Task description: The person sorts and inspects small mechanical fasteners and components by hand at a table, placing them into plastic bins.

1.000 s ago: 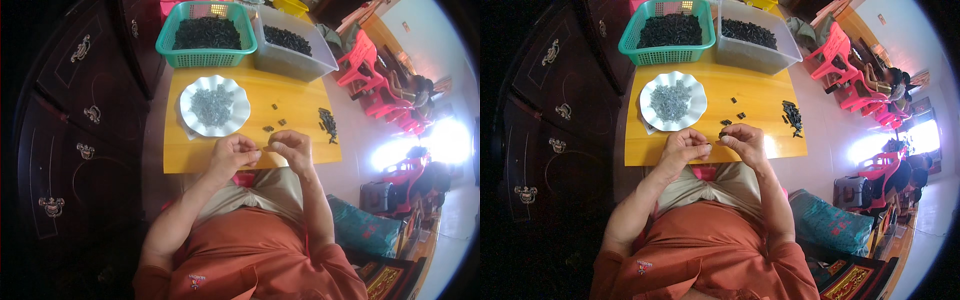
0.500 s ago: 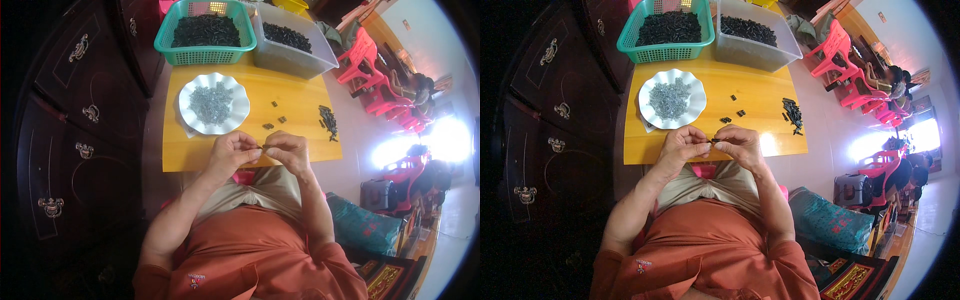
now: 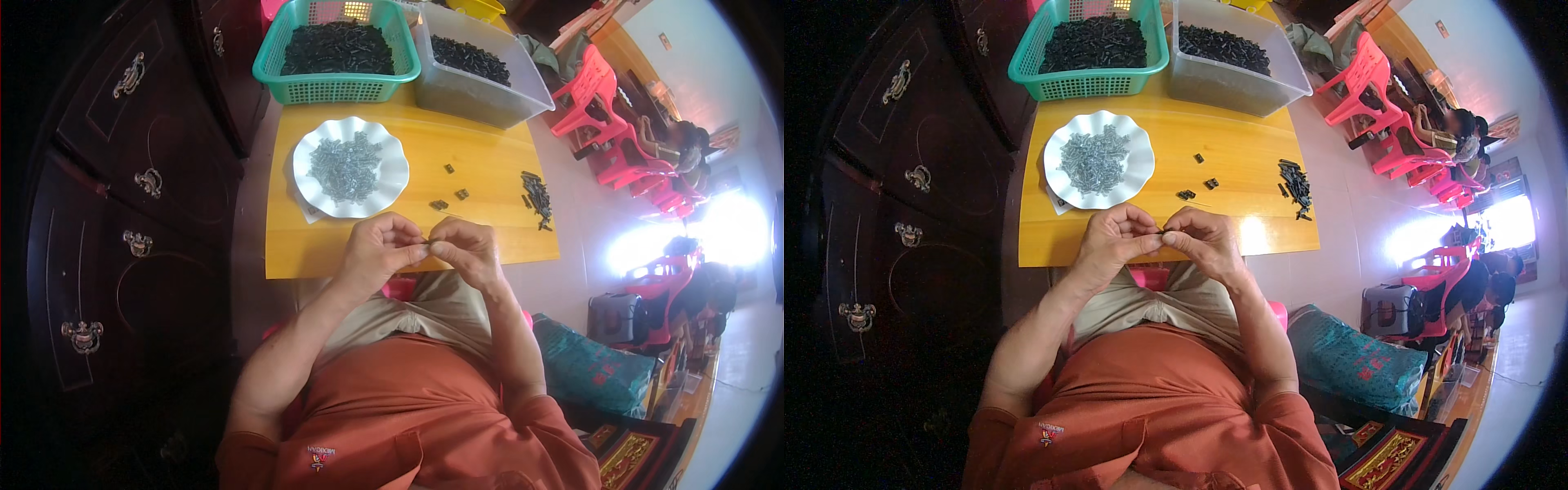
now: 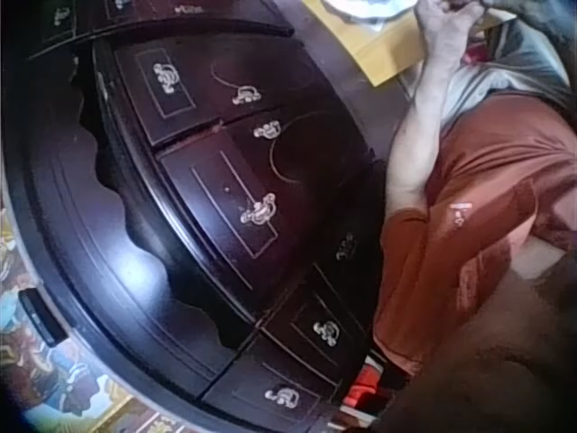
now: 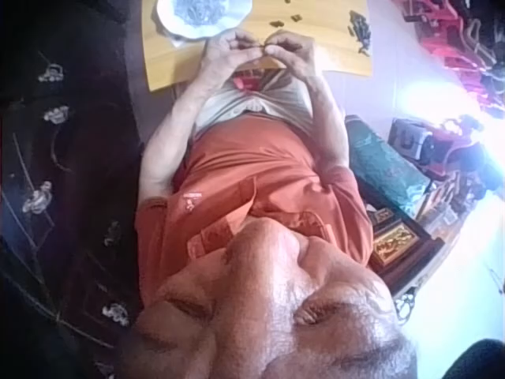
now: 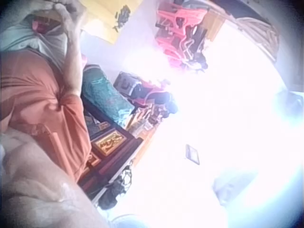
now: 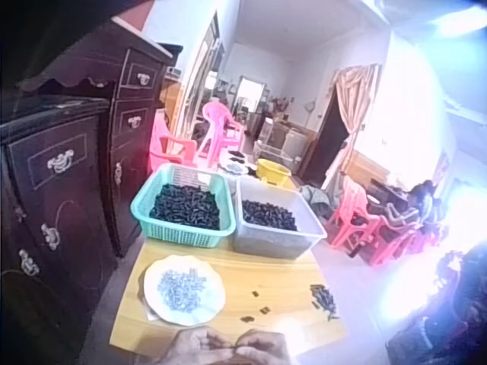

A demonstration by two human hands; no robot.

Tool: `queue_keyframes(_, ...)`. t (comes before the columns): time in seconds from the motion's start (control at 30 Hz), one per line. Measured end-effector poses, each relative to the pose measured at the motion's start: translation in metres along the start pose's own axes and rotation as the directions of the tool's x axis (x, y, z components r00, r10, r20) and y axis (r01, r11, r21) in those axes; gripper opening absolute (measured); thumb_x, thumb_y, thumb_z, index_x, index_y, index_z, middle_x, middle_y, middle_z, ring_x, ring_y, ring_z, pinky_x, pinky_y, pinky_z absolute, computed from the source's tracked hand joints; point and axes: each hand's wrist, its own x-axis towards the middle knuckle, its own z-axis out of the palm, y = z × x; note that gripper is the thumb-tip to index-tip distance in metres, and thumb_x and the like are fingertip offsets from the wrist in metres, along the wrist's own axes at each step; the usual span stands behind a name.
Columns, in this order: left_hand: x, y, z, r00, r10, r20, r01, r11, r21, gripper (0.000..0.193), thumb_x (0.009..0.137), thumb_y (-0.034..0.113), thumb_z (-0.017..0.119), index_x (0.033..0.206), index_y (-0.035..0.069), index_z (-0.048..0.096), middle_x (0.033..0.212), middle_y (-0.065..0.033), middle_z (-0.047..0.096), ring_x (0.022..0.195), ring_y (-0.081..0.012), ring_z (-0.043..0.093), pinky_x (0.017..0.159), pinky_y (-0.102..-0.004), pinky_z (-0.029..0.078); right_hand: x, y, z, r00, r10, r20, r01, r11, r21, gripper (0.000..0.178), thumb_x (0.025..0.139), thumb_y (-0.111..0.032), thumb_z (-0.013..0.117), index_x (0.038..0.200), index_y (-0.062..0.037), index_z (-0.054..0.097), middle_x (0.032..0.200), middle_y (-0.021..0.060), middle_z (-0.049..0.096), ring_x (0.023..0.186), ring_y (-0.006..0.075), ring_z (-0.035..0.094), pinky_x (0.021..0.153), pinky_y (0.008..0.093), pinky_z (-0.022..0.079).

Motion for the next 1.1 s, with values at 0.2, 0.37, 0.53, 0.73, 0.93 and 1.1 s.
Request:
queue_keyframes(0.2,-0.002,-0.001,0.002,0.993,0.117,-0.030,-0.109,0.971,0.213,0.021,0.082,-0.002,0.073,0.098,-0.001,0.059,0.092,-0.0070,0.066,0.084,-0.0101,0.065,0.078,-0.0239,0.055,-0.002,-0.010,0.011,0.988,0.141,-0.070,-0.141,0.990,0.006,0.008,0.087,-0.004,0.071,0.088,0.0028,0.068,0.083,0.0039,0.067,0.079,0.0108,0.061,0.073,0.0244,0.049)
queue_keyframes(0.37,-0.003,-0.001,0.004,0.991,0.131,-0.035,-0.116,0.953,0.279,0.022,0.082,-0.002,0.073,0.098,-0.001,0.058,0.092,-0.0062,0.066,0.085,-0.0094,0.064,0.078,-0.0234,0.055,-0.004,-0.014,0.014,0.957,0.269,-0.108,-0.266,0.963,0.036,0.009,0.088,-0.005,0.071,0.090,0.0030,0.069,0.084,0.0054,0.068,0.080,0.0115,0.062,0.073,0.0255,0.050)
queue_keyframes(0.53,-0.003,-0.001,0.005,0.990,0.137,-0.023,-0.125,0.952,0.278,0.022,0.082,-0.001,0.073,0.097,0.000,0.058,0.091,-0.0054,0.065,0.084,-0.0090,0.064,0.077,-0.0227,0.054,-0.012,-0.002,0.013,0.992,-0.073,-0.103,0.041,0.959,-0.281,0.016,0.092,-0.009,0.067,0.100,0.0053,0.067,0.086,0.0092,0.067,0.080,0.0148,0.063,0.070,0.0271,0.049)
queue_keyframes(0.73,-0.003,0.000,0.005,0.995,0.089,-0.039,-0.075,0.962,0.262,0.022,0.081,-0.001,0.074,0.096,0.001,0.058,0.089,-0.0045,0.065,0.082,-0.0083,0.063,0.075,-0.0220,0.054,-0.017,-0.008,0.014,0.987,-0.148,-0.064,0.110,0.908,-0.405,0.021,0.094,-0.008,0.063,0.109,0.0066,0.064,0.092,0.0143,0.066,0.079,0.0198,0.065,0.068,0.0283,0.051)
queue_keyframes(0.93,-0.001,-0.004,0.001,0.997,0.058,-0.053,-0.052,0.992,0.116,0.023,0.080,-0.001,0.075,0.096,0.001,0.058,0.089,-0.0047,0.064,0.080,-0.0077,0.062,0.074,-0.0216,0.053,-0.020,-0.006,0.020,0.972,-0.225,-0.064,0.176,0.884,-0.433,0.026,0.090,0.000,0.063,0.115,0.0051,0.061,0.107,0.0177,0.063,0.081,0.0201,0.068,0.069,0.0295,0.054)
queue_keyframes(1.1,-0.001,-0.002,0.003,0.997,0.051,-0.064,-0.046,0.996,0.076,0.023,0.080,0.000,0.075,0.095,0.002,0.058,0.086,-0.0041,0.063,0.077,-0.0076,0.061,0.071,-0.0215,0.053,-0.020,0.000,0.021,0.947,-0.318,-0.046,0.256,0.834,-0.488,0.039,0.082,0.004,0.071,0.120,0.0021,0.060,0.111,0.0181,0.063,0.079,0.0197,0.068,0.066,0.0305,0.055)
